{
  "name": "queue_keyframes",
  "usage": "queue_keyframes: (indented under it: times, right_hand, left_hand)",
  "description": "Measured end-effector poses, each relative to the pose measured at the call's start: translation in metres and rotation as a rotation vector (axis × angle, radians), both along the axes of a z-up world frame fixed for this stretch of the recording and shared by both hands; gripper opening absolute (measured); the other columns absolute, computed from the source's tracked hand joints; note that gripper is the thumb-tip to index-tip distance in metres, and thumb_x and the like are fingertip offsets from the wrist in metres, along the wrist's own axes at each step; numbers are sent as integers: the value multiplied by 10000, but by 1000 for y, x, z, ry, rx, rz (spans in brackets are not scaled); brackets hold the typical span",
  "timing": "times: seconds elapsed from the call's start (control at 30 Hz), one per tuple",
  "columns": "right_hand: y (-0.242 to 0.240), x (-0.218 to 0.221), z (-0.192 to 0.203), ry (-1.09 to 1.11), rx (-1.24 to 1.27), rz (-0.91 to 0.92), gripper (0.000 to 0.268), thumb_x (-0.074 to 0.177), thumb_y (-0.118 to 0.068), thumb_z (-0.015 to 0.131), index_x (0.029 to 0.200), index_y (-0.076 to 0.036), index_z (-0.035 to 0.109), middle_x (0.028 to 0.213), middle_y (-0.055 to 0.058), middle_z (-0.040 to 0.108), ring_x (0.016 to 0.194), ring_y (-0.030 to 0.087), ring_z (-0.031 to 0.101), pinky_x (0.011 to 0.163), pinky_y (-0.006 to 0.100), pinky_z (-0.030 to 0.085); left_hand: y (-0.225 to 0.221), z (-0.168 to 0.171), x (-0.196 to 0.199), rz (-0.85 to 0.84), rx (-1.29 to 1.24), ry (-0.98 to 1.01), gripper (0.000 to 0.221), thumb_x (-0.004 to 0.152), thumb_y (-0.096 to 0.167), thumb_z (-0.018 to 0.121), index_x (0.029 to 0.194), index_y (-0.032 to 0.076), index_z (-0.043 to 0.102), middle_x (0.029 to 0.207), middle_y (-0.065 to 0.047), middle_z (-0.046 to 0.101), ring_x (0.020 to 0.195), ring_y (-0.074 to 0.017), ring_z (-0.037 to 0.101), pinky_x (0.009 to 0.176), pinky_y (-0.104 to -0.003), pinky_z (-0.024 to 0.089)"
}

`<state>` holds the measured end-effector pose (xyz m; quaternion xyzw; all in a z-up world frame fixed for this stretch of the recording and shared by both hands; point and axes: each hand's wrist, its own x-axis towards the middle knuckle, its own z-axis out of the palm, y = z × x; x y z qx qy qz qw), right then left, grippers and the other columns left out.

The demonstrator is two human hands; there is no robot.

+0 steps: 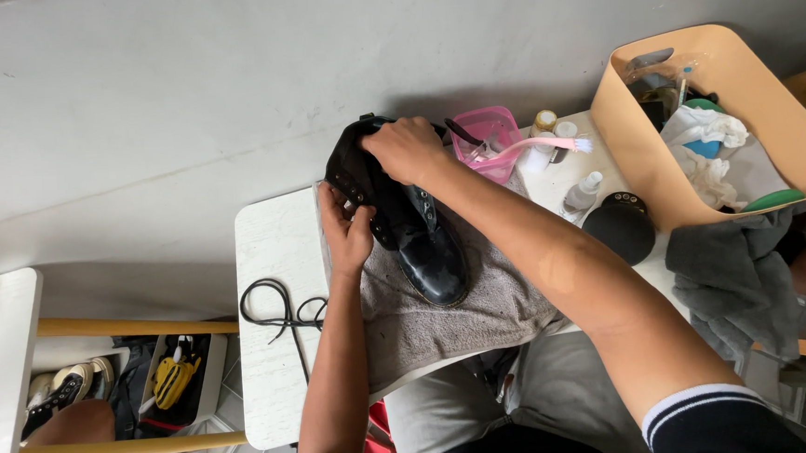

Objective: The person is cleaning a black leather boot by applying a white cleaning substance with a small brush and then wiping it off with a grey cloth.

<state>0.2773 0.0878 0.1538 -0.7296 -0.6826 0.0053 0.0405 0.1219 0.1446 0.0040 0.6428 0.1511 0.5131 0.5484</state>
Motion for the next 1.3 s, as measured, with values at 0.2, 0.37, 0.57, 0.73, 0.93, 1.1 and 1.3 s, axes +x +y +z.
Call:
queue_keyframes:
  times: [0.2,0.37,0.57,0.73,0.93,1.1,1.3]
  right_hand:
    - [9,5,-35,-248,156,19,253,907,-56,630,656,-85,624,506,67,592,439,204,552,456,300,468]
    - [-13,7,-26,-379,335,179,177,919,-28,609,794,-142,661,657,48,637,501,227,613,419,351,453]
    - [-60,-2,24,-320,431,232,200,998,6,527,1010,-169,625,896,46,466,603,275,589,469,351,498]
    - [-96,-7,65,-166,268,313,13,961,-214,642,974,-216,640,989,38,569,987,329,563,742,460,486]
    - [-120,-37,50,-117,316,381,120,948,-352,692,919,-236,694,861,-56,686,897,202,590,900,443,430]
    - [-131,-44,39,75,440,443,151,928,-296,727,889,-172,650,825,-40,598,773,212,621,752,400,507]
    - [-137,-13,59,586,256,285,364,952,-241,714,1216,5,675,1131,223,690,1083,397,661,947,507,512]
  left_hand:
    - [-6,12,-3,0,26,25,531,762,-70,610,1266,86,554,926,-85,628,906,-218,626,746,-444,574]
    - [-25,34,-4,38,85,93,547,846,-11,608,1374,96,514,1022,-137,671,983,-283,652,832,-551,569]
    - [-38,40,-2,34,171,111,520,1003,72,555,1505,115,426,1185,-180,671,1125,-333,652,910,-613,544]
    - [-41,42,-3,27,181,155,482,1083,138,486,1539,72,343,1339,-256,615,1269,-490,563,939,-692,505]
    - [-42,33,5,77,238,195,477,1095,136,442,1538,49,288,1341,-249,601,1248,-495,577,902,-676,541]
    - [-48,45,0,90,244,173,492,1101,131,474,1538,41,267,1401,-259,547,1297,-486,540,928,-673,523]
    - [-32,20,5,59,241,99,527,1093,142,508,1558,65,274,1434,-209,510,1319,-426,522,965,-606,505]
